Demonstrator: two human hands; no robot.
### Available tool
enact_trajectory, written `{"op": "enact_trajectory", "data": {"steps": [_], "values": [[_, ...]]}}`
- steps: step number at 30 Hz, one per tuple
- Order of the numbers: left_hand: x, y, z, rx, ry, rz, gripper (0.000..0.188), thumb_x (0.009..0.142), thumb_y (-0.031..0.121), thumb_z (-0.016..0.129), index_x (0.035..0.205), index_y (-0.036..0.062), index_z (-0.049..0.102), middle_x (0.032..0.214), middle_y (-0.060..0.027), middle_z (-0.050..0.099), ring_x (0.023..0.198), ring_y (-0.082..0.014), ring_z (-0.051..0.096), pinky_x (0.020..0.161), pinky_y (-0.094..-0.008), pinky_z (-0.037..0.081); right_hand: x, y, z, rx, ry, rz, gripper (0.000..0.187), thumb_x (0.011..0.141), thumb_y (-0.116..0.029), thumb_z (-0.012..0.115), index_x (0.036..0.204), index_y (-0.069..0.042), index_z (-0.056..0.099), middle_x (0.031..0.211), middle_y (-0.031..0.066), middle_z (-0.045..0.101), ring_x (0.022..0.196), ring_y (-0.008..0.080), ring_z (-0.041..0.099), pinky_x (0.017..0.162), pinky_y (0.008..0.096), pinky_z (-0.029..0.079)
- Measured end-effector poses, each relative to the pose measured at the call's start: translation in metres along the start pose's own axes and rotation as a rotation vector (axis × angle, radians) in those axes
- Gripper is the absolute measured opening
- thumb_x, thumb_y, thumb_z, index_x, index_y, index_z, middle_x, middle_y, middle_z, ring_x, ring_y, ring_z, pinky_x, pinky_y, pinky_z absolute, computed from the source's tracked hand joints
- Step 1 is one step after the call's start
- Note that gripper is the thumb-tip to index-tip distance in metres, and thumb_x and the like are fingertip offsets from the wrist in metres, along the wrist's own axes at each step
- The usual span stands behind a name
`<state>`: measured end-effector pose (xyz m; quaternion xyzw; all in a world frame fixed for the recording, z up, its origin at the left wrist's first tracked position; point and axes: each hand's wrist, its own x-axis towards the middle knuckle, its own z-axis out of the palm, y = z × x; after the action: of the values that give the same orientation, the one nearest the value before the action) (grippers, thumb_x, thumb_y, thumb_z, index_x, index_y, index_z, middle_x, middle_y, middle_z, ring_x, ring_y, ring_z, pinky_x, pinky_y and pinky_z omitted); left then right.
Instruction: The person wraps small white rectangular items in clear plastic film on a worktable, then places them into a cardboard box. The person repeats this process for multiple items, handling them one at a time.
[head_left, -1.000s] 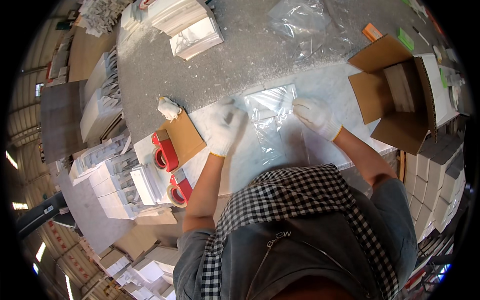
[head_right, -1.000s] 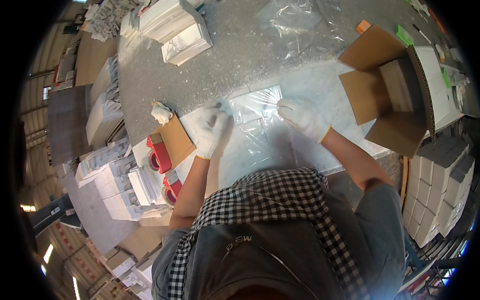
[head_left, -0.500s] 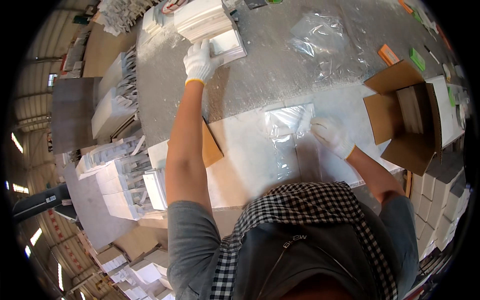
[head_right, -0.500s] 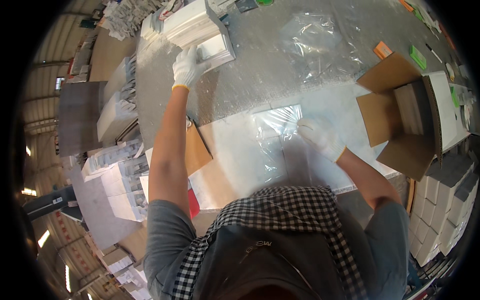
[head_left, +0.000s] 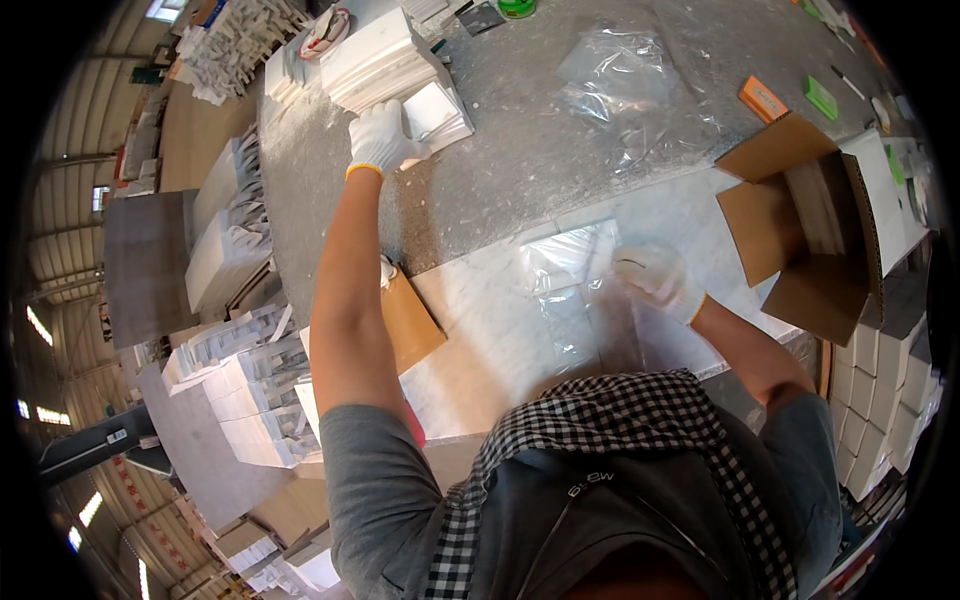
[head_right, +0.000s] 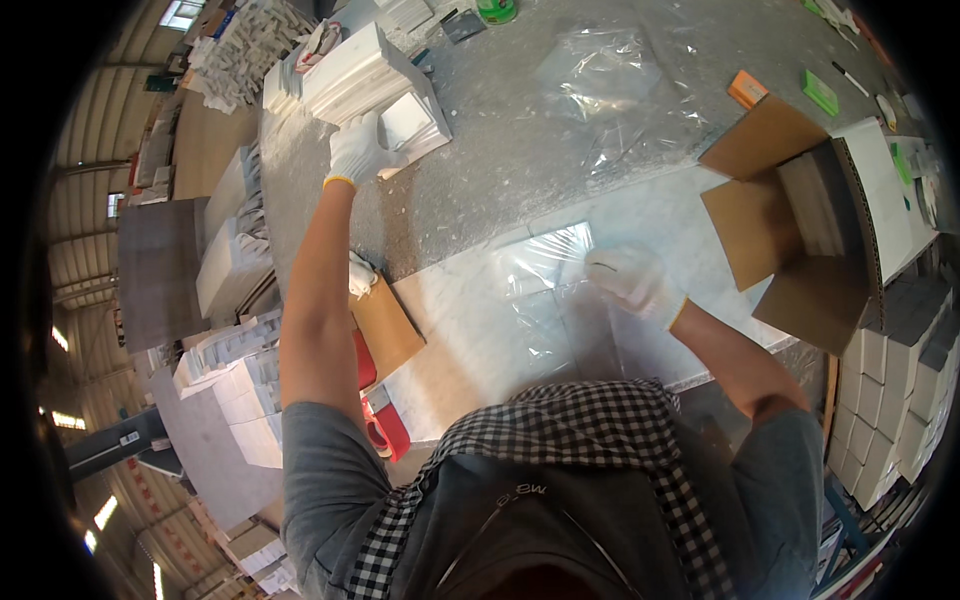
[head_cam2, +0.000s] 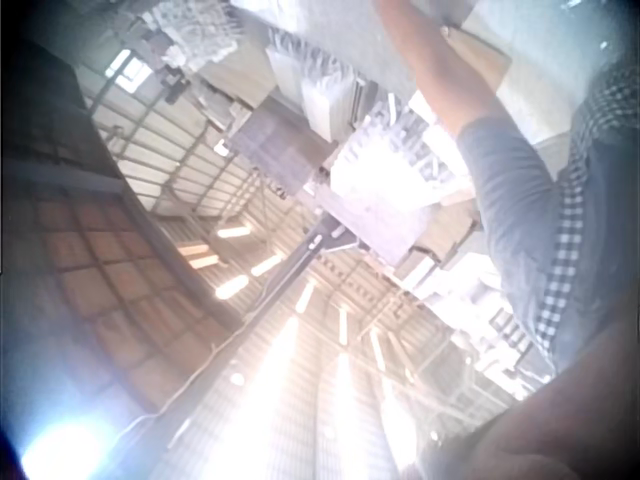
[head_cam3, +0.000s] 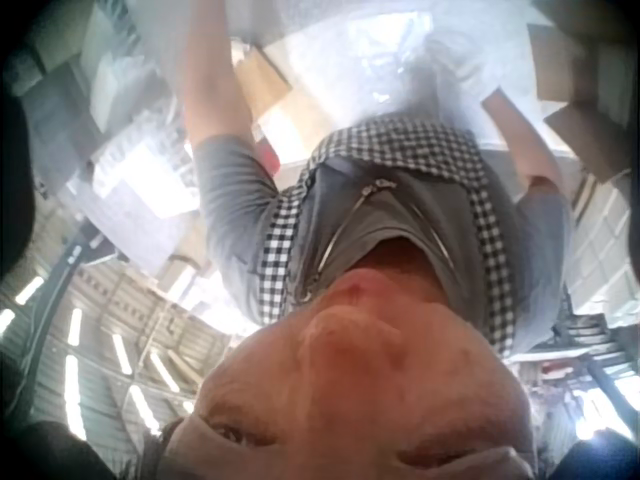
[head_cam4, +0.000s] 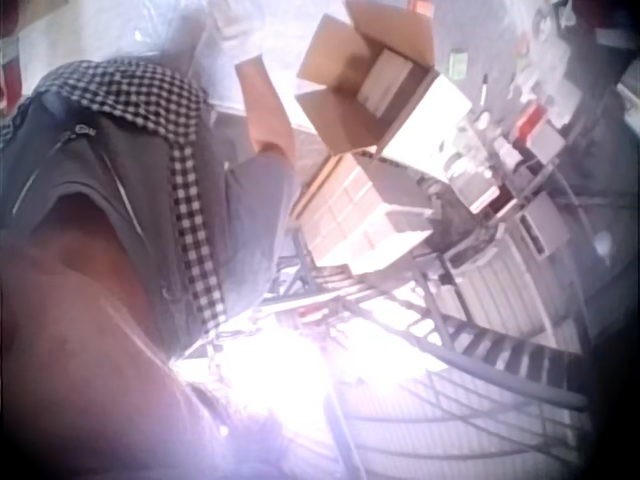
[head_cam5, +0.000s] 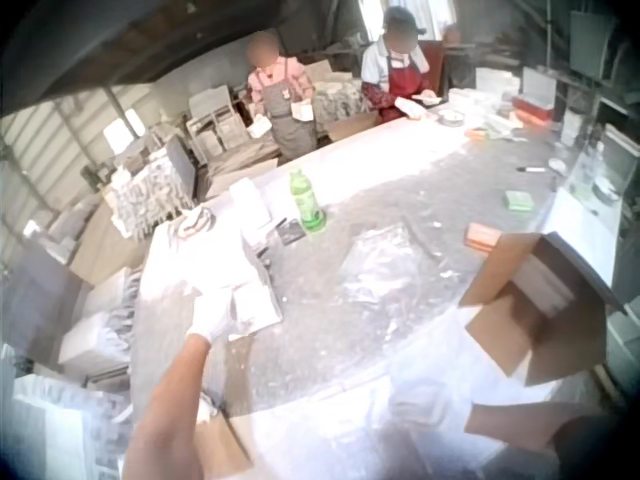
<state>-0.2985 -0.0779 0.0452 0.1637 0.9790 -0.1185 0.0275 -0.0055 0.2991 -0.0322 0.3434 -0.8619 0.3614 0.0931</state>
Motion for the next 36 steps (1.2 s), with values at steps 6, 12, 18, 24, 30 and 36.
{"op": "enact_trajectory", "data": {"steps": [6, 12, 18, 24, 30, 36], "values": [[-0.045, 0.055, -0.052, -0.061, -0.119, 0.030, 0.078, 0.060, 0.056, 0.085, 0.116, 0.0056, 0.064, 0.117, -0.0176, 0.068, 0.116, -0.0329, 0.062, 0.097, -0.0429, 0.047, -0.015, 0.009, 0.015, 0.146, -0.106, 0.240, 0.006, 0.084, -0.009, 0.064, 0.090, -0.007, 0.061, 0.094, 0.0094, 0.064, 0.082, 0.0305, 0.064, 0.071, 0.0410, 0.052], [-0.129, 0.149, -0.034, -0.315, -0.074, 0.225, 0.078, 0.061, 0.059, 0.083, 0.112, 0.0034, 0.065, 0.111, -0.0181, 0.066, 0.113, -0.0346, 0.060, 0.098, -0.0429, 0.045, -0.017, 0.011, 0.015, -0.079, 0.003, -0.005, 0.015, 0.087, -0.009, 0.060, 0.100, -0.009, 0.067, 0.105, 0.0092, 0.067, 0.090, 0.0287, 0.065, 0.078, 0.0394, 0.054], [-0.182, 0.200, -0.023, -0.354, -0.129, 0.253, 0.085, 0.061, 0.060, 0.083, 0.122, 0.0045, 0.061, 0.117, -0.0168, 0.063, 0.116, -0.0349, 0.057, 0.099, -0.0448, 0.043, -0.026, -0.018, 0.003, -0.179, 0.023, 0.082, 0.026, 0.086, -0.009, 0.059, 0.111, -0.012, 0.068, 0.113, 0.0055, 0.067, 0.094, 0.0250, 0.065, 0.085, 0.0346, 0.054], [-0.192, 0.211, -0.010, -0.301, -0.076, 0.239, 0.089, 0.064, 0.060, 0.083, 0.129, 0.0056, 0.057, 0.122, -0.0148, 0.062, 0.118, -0.0329, 0.055, 0.099, -0.0439, 0.042, -0.044, -0.034, 0.006, -0.201, 0.031, 0.162, 0.028, 0.085, -0.012, 0.059, 0.112, -0.013, 0.068, 0.113, 0.0036, 0.067, 0.096, 0.0240, 0.066, 0.087, 0.0366, 0.053], [-0.194, 0.215, -0.006, -0.289, -0.099, 0.218, 0.092, 0.065, 0.058, 0.084, 0.134, 0.0051, 0.053, 0.128, -0.0154, 0.059, 0.120, -0.0346, 0.054, 0.100, -0.0444, 0.043, -0.049, -0.037, 0.010, -0.028, 0.124, 0.320, 0.021, 0.087, -0.013, 0.070, 0.107, -0.006, 0.070, 0.106, 0.0096, 0.070, 0.098, 0.0313, 0.067, 0.087, 0.0388, 0.054], [-0.196, 0.217, 0.001, -0.364, -0.115, 0.212, 0.093, 0.067, 0.053, 0.084, 0.137, 0.0032, 0.048, 0.135, -0.0181, 0.055, 0.122, -0.0379, 0.052, 0.102, -0.0470, 0.045, -0.016, -0.054, 0.017, 0.009, 0.322, 0.664, 0.067, 0.088, -0.039, 0.074, 0.138, 0.000, 0.055, 0.128, 0.0228, 0.062, 0.117, 0.0391, 0.059, 0.102, 0.0463, 0.047]]}}
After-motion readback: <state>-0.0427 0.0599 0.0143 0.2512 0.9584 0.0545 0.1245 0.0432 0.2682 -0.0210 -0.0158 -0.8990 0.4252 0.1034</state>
